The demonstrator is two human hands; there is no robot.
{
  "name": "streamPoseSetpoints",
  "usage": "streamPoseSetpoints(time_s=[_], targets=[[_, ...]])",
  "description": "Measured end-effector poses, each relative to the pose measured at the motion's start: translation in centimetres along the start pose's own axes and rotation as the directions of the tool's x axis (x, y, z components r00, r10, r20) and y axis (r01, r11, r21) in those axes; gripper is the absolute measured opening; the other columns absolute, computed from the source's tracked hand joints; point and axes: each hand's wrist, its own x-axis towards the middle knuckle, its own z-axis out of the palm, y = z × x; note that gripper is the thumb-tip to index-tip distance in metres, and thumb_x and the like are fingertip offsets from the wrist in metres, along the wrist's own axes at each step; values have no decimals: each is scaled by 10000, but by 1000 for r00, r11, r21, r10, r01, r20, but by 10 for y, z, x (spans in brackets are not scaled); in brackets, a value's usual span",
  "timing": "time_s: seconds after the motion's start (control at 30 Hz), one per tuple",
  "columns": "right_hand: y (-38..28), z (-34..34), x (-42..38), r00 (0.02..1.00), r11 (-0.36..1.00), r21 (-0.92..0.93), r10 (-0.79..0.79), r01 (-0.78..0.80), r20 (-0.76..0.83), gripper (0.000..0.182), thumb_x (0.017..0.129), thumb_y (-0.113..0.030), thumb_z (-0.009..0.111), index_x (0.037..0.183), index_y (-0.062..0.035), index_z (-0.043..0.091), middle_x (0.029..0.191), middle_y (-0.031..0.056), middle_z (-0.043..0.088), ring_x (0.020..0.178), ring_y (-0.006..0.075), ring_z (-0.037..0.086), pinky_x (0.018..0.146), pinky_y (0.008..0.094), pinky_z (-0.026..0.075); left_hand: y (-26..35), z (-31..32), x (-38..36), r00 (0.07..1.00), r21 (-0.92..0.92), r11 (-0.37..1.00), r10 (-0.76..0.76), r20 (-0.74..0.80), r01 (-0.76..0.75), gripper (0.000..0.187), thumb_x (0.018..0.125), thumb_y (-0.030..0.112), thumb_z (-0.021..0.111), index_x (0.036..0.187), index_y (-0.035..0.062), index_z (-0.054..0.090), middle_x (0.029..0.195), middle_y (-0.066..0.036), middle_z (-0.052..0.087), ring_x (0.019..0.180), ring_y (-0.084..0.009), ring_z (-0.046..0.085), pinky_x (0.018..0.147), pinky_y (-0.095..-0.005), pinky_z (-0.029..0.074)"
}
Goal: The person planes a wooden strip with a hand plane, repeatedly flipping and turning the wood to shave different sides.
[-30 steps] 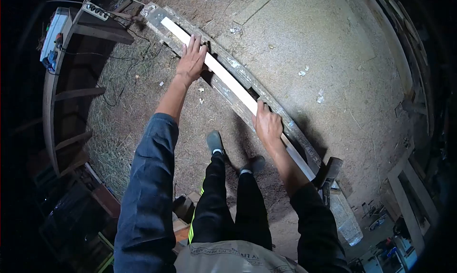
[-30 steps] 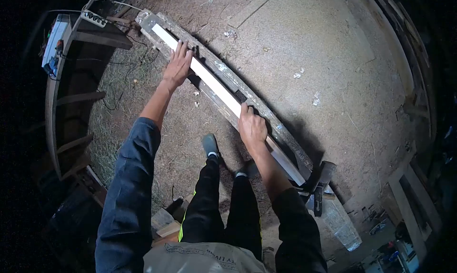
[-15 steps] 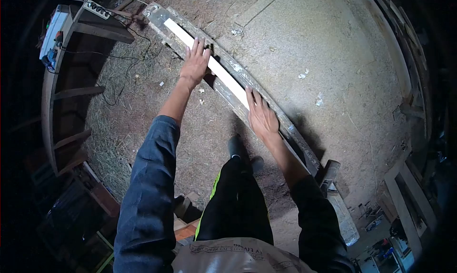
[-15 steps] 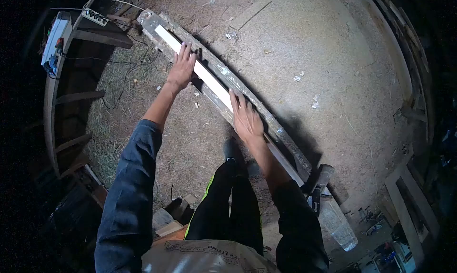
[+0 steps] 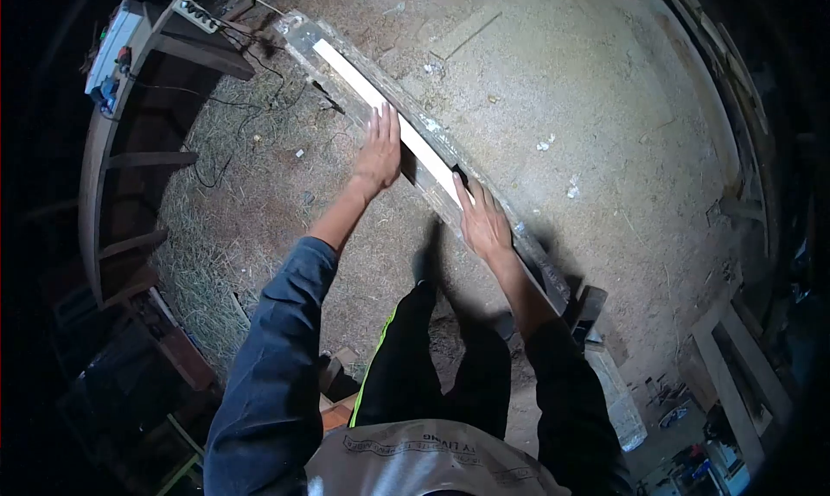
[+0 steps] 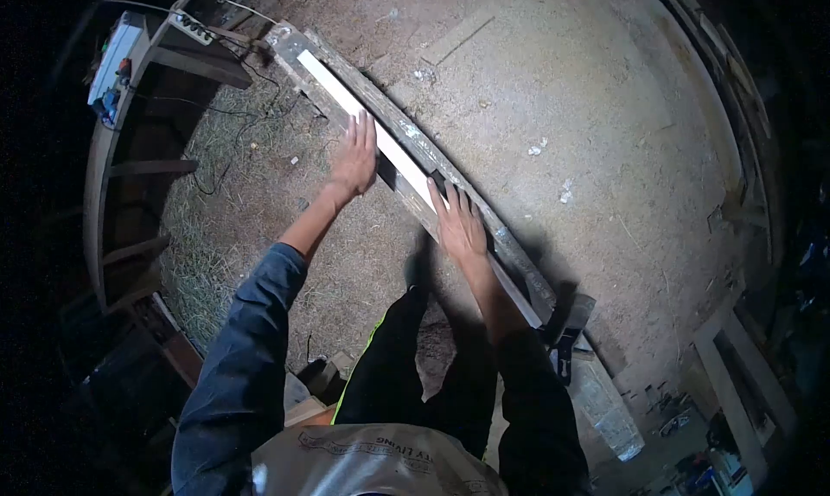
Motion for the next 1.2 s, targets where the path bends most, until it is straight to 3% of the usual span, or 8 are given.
streamPoseSetpoints(time_s=[0.1,0.2,0.37,0.73,0.93,1.0,1.03,1.2], targets=[[6,-18,-21,994,995,99,16,-27,113,847,904,-233,648,1599,-135,174,1567,205,299,1444,380,309,1192,527,264,25,-10,-28,998,-39,999,2,70,0,742,899,55,445,1538,-114,108,1625,-312,98,1520,-437,124,1243,-501,149],[18,-30,-45,999,993,117,-27,21,48,866,895,-244,659,1595,-107,167,1579,245,269,1457,399,291,1168,516,295,59,-16,-62,996,-151,988,32,79,-20,761,893,59,460,1558,-62,109,1633,-284,119,1532,-384,138,1234,-518,171],[54,-40,-96,997,990,129,-70,64,43,863,920,-301,644,1601,-102,152,1626,225,185,1502,390,208,1220,539,196,139,-12,-119,997,-267,964,8,73,12,788,886,81,513,1564,-33,129,1631,-257,164,1524,-410,143,1226,-540,185],[133,-42,-228,988,979,156,-144,134,56,768,961,-281,593,1584,-59,203,1607,260,229,1494,411,229,1212,537,211,351,8,-229,985,-631,766,-171,-12,125,837,950,185,600,1586,21,80,1616,-289,155,1509,-446,150,1221,-563,172],[174,-32,-282,990,980,138,-144,143,-3,749,953,-236,590,1558,1,219,1559,268,314,1454,417,299,1189,523,254,424,-8,-263,964,-610,765,-265,-8,205,746,943,190,601,1552,3,213,1543,-281,325,1449,-434,301,1218,-538,215],[185,-32,-305,997,992,107,-73,71,13,738,952,-229,591,1555,0,233,1568,273,297,1460,414,289,1198,523,240,446,-6,-276,939,-644,746,-320,-127,167,701,906,161,625,1510,-11,312,1463,-274,428,1366,-432,406,1176,-503,304],[190,-29,-314,997,992,102,-80,78,8,738,952,-229,591,1555,0,233,1568,273,297,1460,414,289,1198,523,240,453,-10,-280,937,-690,701,-335,-96,180,702,899,172,639,1506,-4,332,1372,-251,495,1286,-404,471,1116,-480,375],[203,-12,-358,994,992,79,-100,96,47,729,959,-231,595,1557,-4,246,1585,250,298,1473,413,273,1214,494,226,483,-4,-293,924,-718,632,-381,40,292,574,899,215,657,1391,-5,460,1243,-211,554,1203,-376,505,1078,-467,404]])
